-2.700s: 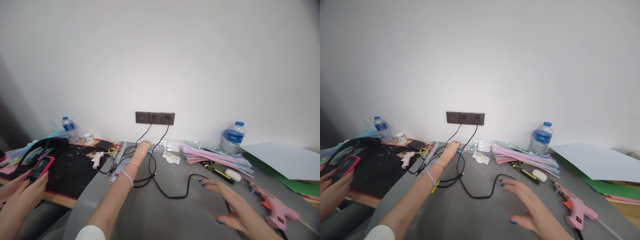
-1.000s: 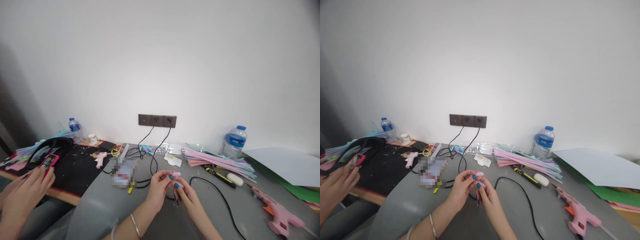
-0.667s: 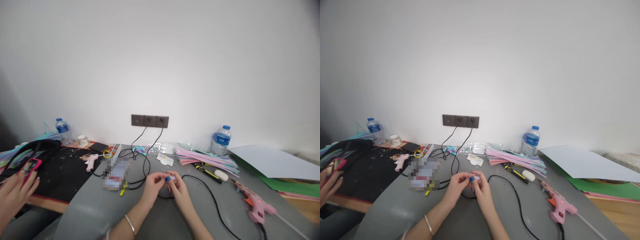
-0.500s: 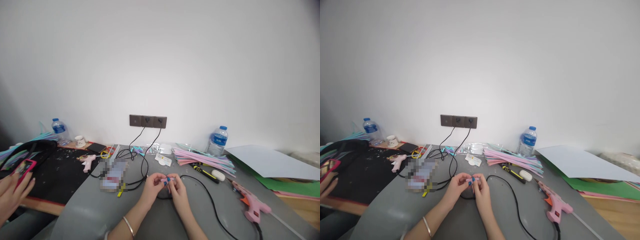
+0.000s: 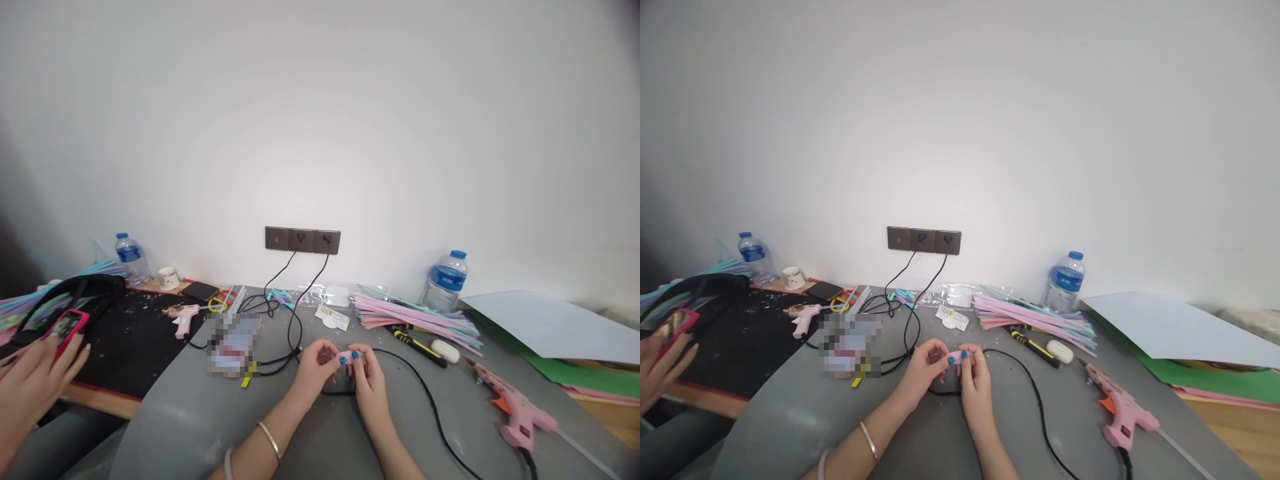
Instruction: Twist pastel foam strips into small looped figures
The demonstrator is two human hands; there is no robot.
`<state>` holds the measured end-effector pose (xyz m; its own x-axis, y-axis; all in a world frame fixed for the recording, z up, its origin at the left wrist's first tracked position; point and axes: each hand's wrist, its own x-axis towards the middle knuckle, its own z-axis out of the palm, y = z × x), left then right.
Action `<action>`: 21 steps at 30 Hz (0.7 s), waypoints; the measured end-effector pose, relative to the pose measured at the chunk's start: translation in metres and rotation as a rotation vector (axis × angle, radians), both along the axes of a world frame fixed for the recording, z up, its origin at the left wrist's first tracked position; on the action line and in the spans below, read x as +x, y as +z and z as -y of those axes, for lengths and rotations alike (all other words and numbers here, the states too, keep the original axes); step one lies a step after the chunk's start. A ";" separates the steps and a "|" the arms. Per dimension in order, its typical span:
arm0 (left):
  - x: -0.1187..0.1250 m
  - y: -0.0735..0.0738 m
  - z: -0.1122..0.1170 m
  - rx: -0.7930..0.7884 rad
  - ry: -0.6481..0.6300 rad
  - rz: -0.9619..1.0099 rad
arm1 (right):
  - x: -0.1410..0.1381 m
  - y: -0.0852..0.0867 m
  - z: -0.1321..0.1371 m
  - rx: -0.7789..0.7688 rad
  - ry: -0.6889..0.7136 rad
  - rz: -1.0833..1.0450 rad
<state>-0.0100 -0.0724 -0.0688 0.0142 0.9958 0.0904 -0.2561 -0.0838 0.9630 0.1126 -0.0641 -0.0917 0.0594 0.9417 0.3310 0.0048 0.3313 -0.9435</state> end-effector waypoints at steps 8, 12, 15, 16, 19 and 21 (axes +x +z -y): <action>-0.002 -0.003 -0.015 -0.024 0.045 0.076 | 0.006 0.004 -0.019 0.132 0.104 0.205; -0.003 -0.006 -0.016 -0.048 0.037 0.097 | 0.007 0.001 -0.022 0.135 0.116 0.204; -0.002 -0.006 -0.015 -0.069 0.047 0.111 | 0.008 0.000 -0.022 0.073 0.059 0.148; -0.002 -0.006 -0.015 -0.074 0.052 0.117 | 0.008 0.000 -0.023 0.051 0.040 0.110; -0.002 -0.006 -0.016 -0.086 0.063 0.134 | 0.009 0.002 -0.023 0.015 0.031 -0.007; -0.002 -0.007 -0.017 -0.091 0.067 0.144 | 0.010 0.002 -0.024 -0.006 0.054 -0.047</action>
